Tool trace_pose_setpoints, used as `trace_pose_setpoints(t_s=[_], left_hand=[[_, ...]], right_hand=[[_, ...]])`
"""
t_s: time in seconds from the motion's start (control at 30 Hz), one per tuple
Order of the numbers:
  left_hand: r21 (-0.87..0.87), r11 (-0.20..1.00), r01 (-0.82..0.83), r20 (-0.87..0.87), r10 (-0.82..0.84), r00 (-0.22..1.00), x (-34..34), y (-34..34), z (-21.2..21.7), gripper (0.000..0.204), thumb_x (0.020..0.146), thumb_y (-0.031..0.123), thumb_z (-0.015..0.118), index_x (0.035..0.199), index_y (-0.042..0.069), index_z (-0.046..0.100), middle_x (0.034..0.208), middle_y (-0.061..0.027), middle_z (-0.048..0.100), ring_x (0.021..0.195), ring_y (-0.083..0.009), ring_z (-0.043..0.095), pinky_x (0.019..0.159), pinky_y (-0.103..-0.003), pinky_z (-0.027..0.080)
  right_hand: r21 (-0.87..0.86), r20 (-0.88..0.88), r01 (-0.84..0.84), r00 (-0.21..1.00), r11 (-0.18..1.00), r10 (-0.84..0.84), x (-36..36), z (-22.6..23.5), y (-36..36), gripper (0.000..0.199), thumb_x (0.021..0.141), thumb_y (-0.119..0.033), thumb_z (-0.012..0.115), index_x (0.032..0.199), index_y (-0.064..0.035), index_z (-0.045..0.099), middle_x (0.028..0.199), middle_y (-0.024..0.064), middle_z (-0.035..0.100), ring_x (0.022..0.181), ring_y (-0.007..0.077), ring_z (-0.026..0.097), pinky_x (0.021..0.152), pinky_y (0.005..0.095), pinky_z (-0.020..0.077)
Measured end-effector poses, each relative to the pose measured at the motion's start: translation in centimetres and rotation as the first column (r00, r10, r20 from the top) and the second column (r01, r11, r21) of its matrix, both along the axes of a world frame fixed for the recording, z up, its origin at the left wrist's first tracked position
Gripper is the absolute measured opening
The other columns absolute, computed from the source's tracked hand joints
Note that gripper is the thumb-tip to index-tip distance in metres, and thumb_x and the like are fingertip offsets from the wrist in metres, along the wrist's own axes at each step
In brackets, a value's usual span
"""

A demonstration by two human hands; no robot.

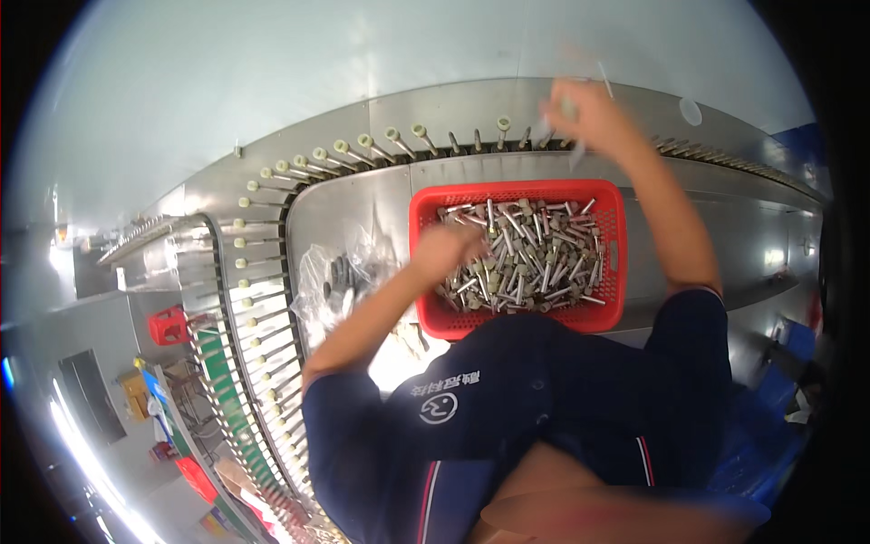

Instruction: The person stands at a conveyor belt and sorts silver-colored metal tubes from a red basket, placing them one by one into the individual slots of the moving belt.

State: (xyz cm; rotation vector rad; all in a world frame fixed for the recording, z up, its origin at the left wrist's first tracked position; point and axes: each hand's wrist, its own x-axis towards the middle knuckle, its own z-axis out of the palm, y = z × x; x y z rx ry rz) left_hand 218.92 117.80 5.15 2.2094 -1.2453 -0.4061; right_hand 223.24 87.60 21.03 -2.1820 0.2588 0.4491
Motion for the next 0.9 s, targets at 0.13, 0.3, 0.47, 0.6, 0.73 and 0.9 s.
trace_pose_setpoints(t_s=[0.13, 0.3, 0.47, 0.6, 0.73, 0.9], left_hand=[[0.288, 0.954, 0.084, 0.053, -0.104, 0.993, -3.3, 1.7, -5.1, 0.071, 0.068, 0.039, 0.075, 0.131, 0.018, 0.048, 0.143, -0.0148, 0.033, 0.135, -0.0323, 0.028, 0.109, -0.051, 0.024], [-0.245, 0.935, -0.259, 0.452, 0.346, 0.822, 10.8, 0.2, -1.6, 0.055, 0.072, 0.035, 0.071, 0.121, 0.016, 0.053, 0.129, -0.0159, 0.046, 0.117, -0.0349, 0.045, 0.098, -0.051, 0.035], [0.081, 0.996, -0.026, 0.495, -0.017, 0.869, 16.3, -10.2, -0.7, 0.034, 0.084, 0.042, 0.057, 0.104, 0.014, 0.056, 0.099, -0.0118, 0.061, 0.090, -0.0304, 0.060, 0.078, -0.044, 0.048], [0.196, 0.977, 0.087, 0.423, -0.165, 0.891, 16.7, -11.4, -1.2, 0.033, 0.090, 0.043, 0.050, 0.085, 0.010, 0.052, 0.068, -0.0082, 0.063, 0.071, -0.0309, 0.063, 0.059, -0.042, 0.050], [0.123, 0.992, 0.041, 0.225, -0.068, 0.972, 11.9, -8.7, 7.3, 0.031, 0.087, 0.041, 0.056, 0.086, 0.010, 0.054, 0.079, -0.0103, 0.064, 0.073, -0.0296, 0.063, 0.062, -0.043, 0.050], [0.193, 0.971, 0.143, 0.164, -0.176, 0.971, 2.4, -4.2, 4.5, 0.058, 0.077, 0.052, 0.063, 0.116, 0.009, 0.051, 0.120, -0.0161, 0.052, 0.107, -0.0311, 0.054, 0.084, -0.045, 0.046]], right_hand=[[-0.611, -0.121, -0.432, 0.879, 0.664, 0.461, -10.6, -13.2, 0.1, 0.078, 0.066, -0.040, 0.078, 0.133, -0.0165, 0.044, 0.138, 0.0190, 0.039, 0.126, 0.0324, 0.041, 0.099, 0.0529, 0.0358], [-0.633, 0.433, -0.040, 0.810, 0.773, 0.396, -3.9, -11.7, -0.9, 0.088, 0.066, -0.042, 0.077, 0.140, -0.0186, 0.036, 0.139, 0.0149, 0.037, 0.124, 0.0308, 0.039, 0.096, 0.0478, 0.0366], [-0.378, 0.314, -0.148, 0.908, 0.914, 0.277, 3.4, -16.9, -6.2, 0.040, 0.079, -0.035, 0.069, 0.105, -0.0060, 0.058, 0.091, 0.0095, 0.059, 0.082, 0.0218, 0.059, 0.072, 0.0385, 0.0477], [0.036, 0.360, 0.137, 0.922, 0.990, -0.141, 2.1, -15.3, -6.2, 0.028, 0.088, -0.026, 0.062, 0.075, -0.0015, 0.059, 0.053, -0.0005, 0.047, 0.043, 0.0097, 0.048, 0.046, 0.0280, 0.0444], [0.302, 0.389, -0.004, 0.914, 0.953, -0.119, -2.8, -2.3, -7.6, 0.017, 0.089, -0.024, 0.061, 0.085, -0.0071, 0.060, 0.060, -0.0030, 0.051, 0.047, 0.0051, 0.048, 0.046, 0.0211, 0.0436], [0.139, 0.152, -0.236, 0.965, 0.962, 0.215, -12.9, -11.1, -5.4, 0.023, 0.087, -0.023, 0.062, 0.096, -0.0029, 0.060, 0.088, 0.0053, 0.060, 0.082, 0.0147, 0.058, 0.071, 0.0292, 0.0482]])
